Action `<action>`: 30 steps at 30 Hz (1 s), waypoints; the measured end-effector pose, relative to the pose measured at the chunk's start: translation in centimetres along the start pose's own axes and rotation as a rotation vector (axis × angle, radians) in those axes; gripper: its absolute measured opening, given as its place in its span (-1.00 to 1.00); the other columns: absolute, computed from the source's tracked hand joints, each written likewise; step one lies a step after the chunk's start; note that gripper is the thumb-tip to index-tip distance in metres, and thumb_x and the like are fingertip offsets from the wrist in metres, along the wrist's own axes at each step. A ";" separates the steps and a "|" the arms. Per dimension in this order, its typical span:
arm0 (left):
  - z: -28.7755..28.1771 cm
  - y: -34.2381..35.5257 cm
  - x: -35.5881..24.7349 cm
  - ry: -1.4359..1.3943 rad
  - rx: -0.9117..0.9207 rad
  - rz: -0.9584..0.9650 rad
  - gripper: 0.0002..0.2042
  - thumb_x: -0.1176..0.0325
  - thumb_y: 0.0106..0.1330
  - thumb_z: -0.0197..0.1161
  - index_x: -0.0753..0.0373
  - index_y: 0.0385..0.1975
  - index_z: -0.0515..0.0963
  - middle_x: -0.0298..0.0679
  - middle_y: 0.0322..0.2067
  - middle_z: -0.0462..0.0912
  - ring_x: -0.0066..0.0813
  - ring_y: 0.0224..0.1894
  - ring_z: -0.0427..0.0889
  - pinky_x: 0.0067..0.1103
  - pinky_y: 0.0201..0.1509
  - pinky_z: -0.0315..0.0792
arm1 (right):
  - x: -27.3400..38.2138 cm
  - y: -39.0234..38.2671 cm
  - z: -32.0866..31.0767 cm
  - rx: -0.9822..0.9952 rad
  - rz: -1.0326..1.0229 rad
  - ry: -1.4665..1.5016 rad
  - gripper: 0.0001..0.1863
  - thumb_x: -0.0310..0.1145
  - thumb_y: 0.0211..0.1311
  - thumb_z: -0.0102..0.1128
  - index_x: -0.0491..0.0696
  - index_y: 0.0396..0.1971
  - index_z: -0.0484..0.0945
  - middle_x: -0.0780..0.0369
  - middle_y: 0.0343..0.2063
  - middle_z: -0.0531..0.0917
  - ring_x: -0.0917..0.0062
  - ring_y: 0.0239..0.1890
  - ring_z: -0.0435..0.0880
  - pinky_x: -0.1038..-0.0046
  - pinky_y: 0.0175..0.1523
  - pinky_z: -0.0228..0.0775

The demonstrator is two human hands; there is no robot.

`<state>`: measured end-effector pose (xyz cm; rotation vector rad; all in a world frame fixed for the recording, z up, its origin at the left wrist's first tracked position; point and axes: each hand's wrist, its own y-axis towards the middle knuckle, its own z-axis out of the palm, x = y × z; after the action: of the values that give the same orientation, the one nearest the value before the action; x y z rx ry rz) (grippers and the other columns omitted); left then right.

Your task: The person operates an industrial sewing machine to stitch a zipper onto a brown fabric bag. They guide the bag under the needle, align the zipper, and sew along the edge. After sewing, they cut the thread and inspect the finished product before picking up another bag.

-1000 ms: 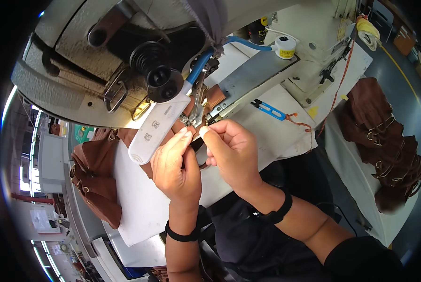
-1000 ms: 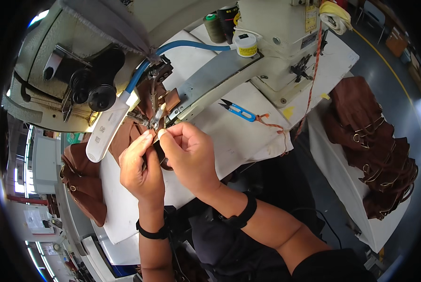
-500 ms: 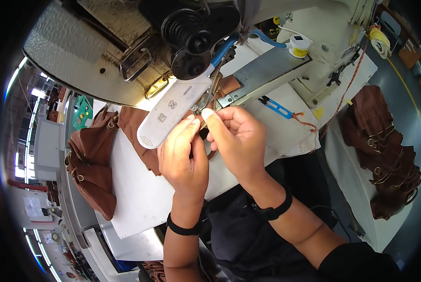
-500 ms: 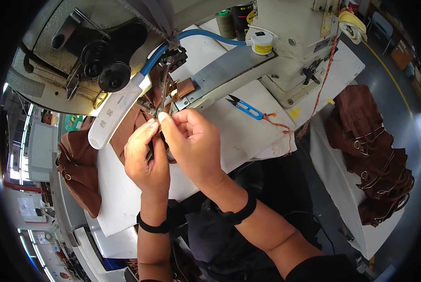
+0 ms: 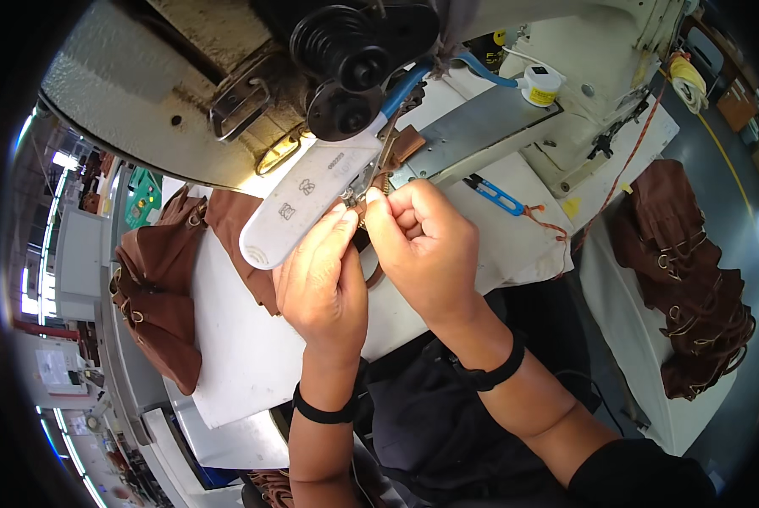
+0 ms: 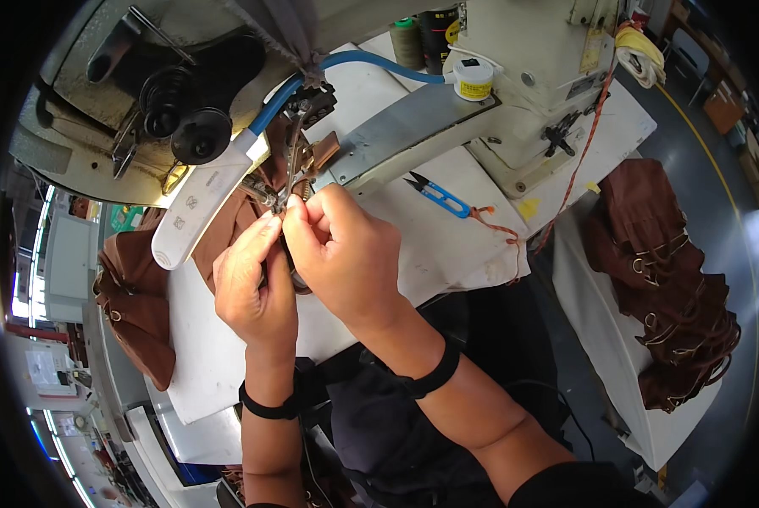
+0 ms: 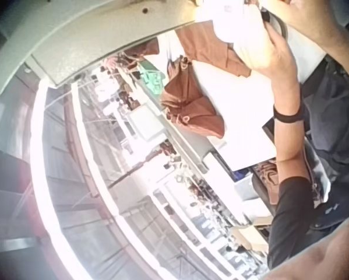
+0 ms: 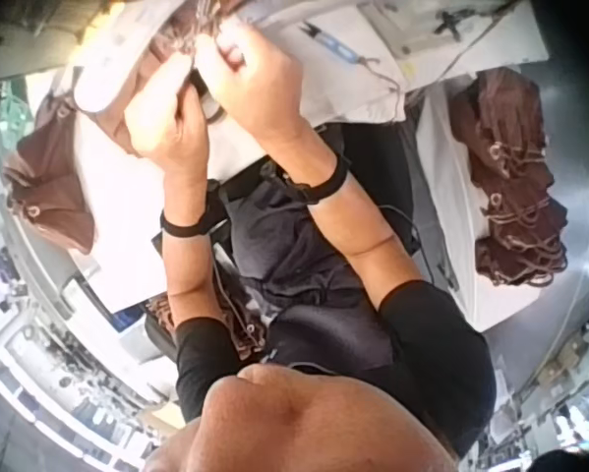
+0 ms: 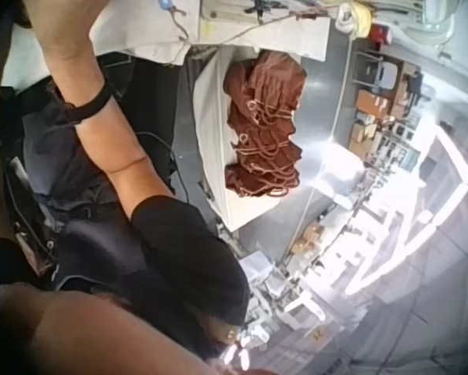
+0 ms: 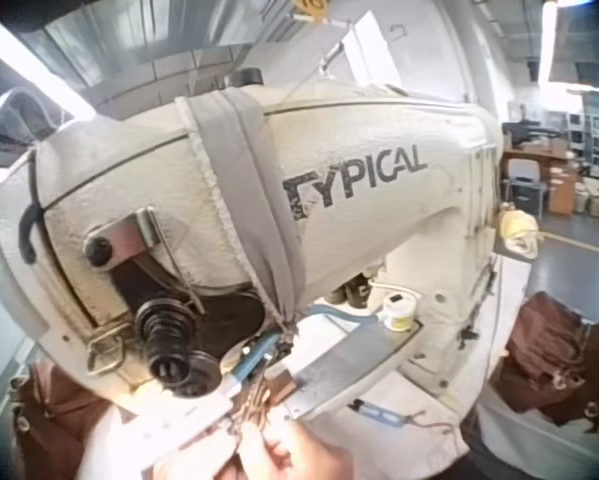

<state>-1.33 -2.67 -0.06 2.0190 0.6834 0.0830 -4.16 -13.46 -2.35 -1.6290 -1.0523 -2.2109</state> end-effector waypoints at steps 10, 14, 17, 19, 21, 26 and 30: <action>-0.2 0.0 0.3 -0.021 0.017 0.005 -0.72 0.69 0.19 0.37 0.26 -0.11 0.74 -0.16 -0.12 0.82 -0.28 -0.04 0.79 -0.46 0.09 0.51 | 3.4 5.3 -3.5 0.509 0.417 0.309 -0.80 -0.37 0.44 0.23 -0.21 -0.33 0.61 0.33 -0.73 0.56 0.78 -0.72 0.43 0.60 -0.59 0.25; -0.4 0.0 0.3 0.022 0.024 0.035 -0.75 0.70 0.21 0.36 0.28 -0.15 0.74 -0.16 -0.12 0.82 -0.30 -0.05 0.79 -0.48 0.08 0.51 | 3.3 6.5 -3.8 0.563 0.398 0.417 -0.77 -0.38 0.40 0.26 -0.25 -0.39 0.60 0.33 -0.72 0.59 0.78 -0.71 0.48 0.61 -0.60 0.31; -0.2 -0.2 0.4 -0.001 0.015 0.027 -0.77 0.71 0.23 0.36 0.29 -0.17 0.73 -0.16 -0.13 0.83 -0.31 -0.07 0.79 -0.49 0.06 0.52 | 3.5 6.5 -3.7 0.567 0.303 0.267 -0.77 -0.39 0.40 0.25 -0.22 -0.43 0.58 0.32 -0.74 0.59 0.77 -0.71 0.50 0.59 -0.60 0.33; -0.2 -0.3 0.5 -0.007 0.018 0.018 -0.78 0.71 0.23 0.37 0.29 -0.18 0.73 -0.16 -0.13 0.83 -0.31 -0.07 0.79 -0.49 0.05 0.52 | 2.9 6.3 -3.5 0.590 0.283 0.170 -0.76 -0.39 0.40 0.25 -0.20 -0.46 0.56 0.30 -0.75 0.58 0.76 -0.72 0.50 0.56 -0.60 0.33; -0.3 -0.1 0.3 -0.001 0.031 0.008 -0.79 0.70 0.23 0.37 0.29 -0.19 0.73 -0.16 -0.14 0.83 -0.31 -0.08 0.79 -0.48 0.03 0.52 | 2.3 5.9 -3.3 0.568 0.246 0.118 -0.76 -0.39 0.39 0.27 -0.19 -0.47 0.53 0.29 -0.78 0.49 0.74 -0.73 0.35 0.50 -0.59 0.20; -0.3 -0.1 0.3 -0.003 0.014 0.014 -0.79 0.69 0.22 0.39 0.30 -0.19 0.73 -0.13 -0.14 0.83 -0.30 -0.08 0.79 -0.47 0.03 0.52 | 1.8 5.7 -3.2 0.549 0.212 0.077 -0.79 -0.41 0.35 0.30 -0.19 -0.45 0.53 0.30 -0.79 0.38 0.72 -0.68 0.20 0.45 -0.56 0.08; -0.3 0.0 0.6 -0.015 0.011 0.031 -0.79 0.69 0.21 0.39 0.29 -0.19 0.74 -0.13 -0.14 0.83 -0.30 -0.09 0.79 -0.47 0.04 0.52 | 2.2 5.7 -3.4 0.565 0.222 0.084 -0.82 -0.42 0.36 0.28 -0.19 -0.42 0.54 0.33 -0.77 0.39 0.75 -0.67 0.22 0.48 -0.55 0.10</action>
<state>-0.88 -2.14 0.00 2.0390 0.6437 0.0823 -4.40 -19.28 1.53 -1.3127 -1.2541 -1.6253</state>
